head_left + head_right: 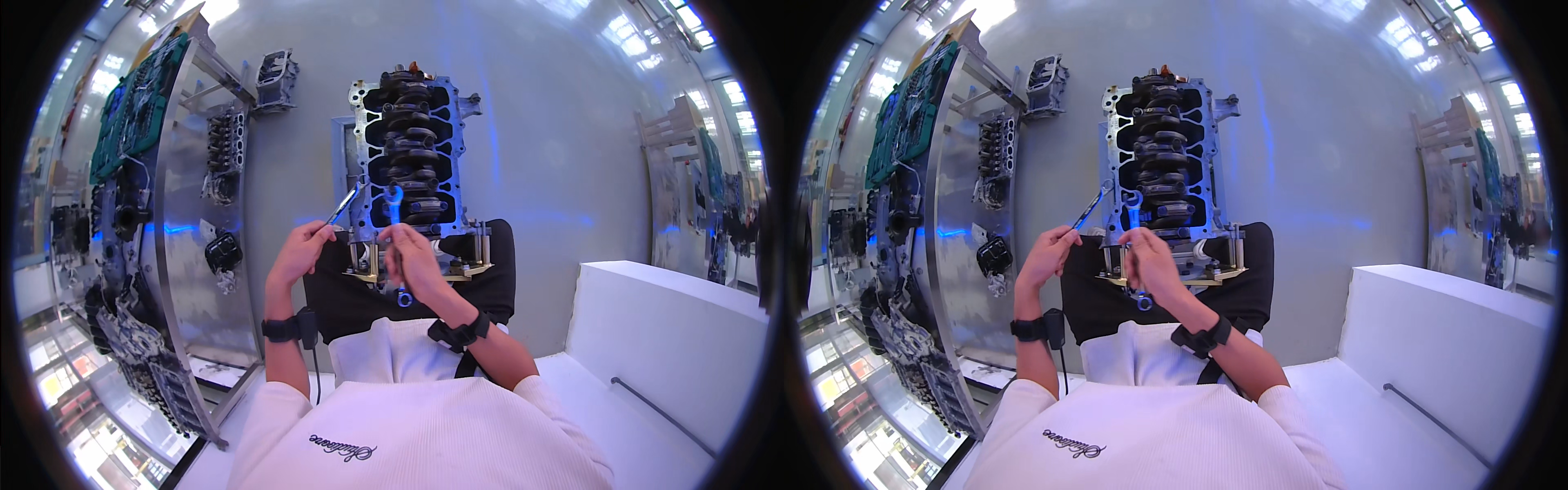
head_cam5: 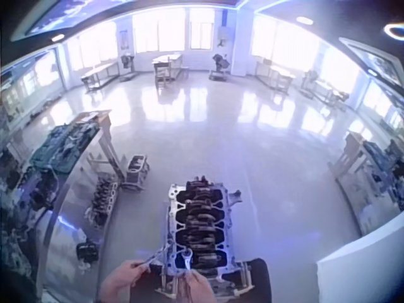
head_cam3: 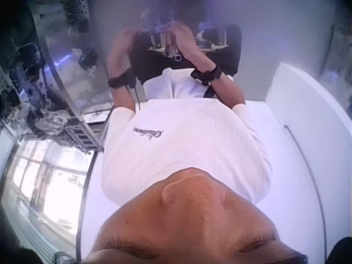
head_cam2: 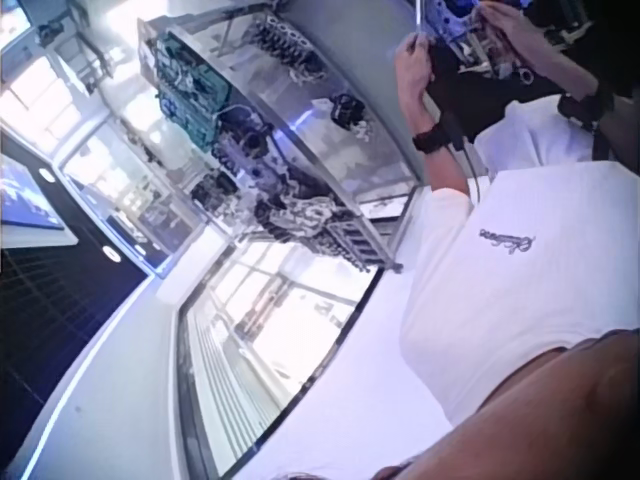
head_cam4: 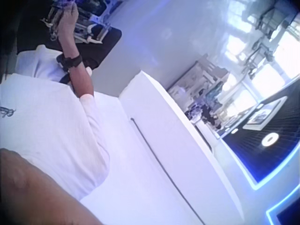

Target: Using wrenches to tighten components on an engine block crankshaft assembly.

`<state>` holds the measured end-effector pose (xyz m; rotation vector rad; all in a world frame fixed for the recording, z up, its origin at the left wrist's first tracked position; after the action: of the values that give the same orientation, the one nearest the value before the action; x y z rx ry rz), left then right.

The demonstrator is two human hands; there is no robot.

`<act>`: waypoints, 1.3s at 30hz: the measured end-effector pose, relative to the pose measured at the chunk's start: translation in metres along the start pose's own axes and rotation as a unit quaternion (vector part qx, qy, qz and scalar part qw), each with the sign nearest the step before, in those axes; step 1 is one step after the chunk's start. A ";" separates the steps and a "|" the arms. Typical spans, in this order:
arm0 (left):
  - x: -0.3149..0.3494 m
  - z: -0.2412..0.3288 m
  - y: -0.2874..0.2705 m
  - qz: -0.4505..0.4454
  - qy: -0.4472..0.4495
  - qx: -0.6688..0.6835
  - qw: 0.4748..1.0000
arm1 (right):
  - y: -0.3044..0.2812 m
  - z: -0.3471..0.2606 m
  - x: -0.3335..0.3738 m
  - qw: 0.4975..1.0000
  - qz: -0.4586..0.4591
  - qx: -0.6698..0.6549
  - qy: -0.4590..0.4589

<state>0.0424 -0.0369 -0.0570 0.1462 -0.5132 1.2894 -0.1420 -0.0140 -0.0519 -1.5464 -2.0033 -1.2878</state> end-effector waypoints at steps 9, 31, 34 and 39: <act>-0.002 0.000 0.051 0.051 0.029 0.016 0.998 | -0.105 -0.046 0.006 0.971 0.130 0.201 -0.009; -0.009 -0.023 0.115 0.083 0.012 0.105 0.991 | -0.118 -0.054 -0.005 0.962 0.082 0.254 0.053; -0.013 -0.026 0.103 0.022 -0.003 0.122 0.992 | -0.119 -0.047 -0.009 0.974 0.053 0.207 0.076; -0.026 -0.016 0.061 -0.106 -0.042 0.070 0.991 | -0.093 -0.010 -0.021 0.995 0.055 0.010 0.079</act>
<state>-0.0151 -0.0357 -0.0936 0.3631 -0.4655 1.1134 -0.2192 -0.0363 -0.1045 -1.4752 -1.8033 -1.2984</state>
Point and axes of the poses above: each hand's wrist, its own x-axis away from the middle knuckle, its own y-axis out of the palm, z = x × y, the point moved 8 cm from there along -x, towards the middle knuckle, and after that the axes turned 12 degrees about y, right-handed, at the moved point
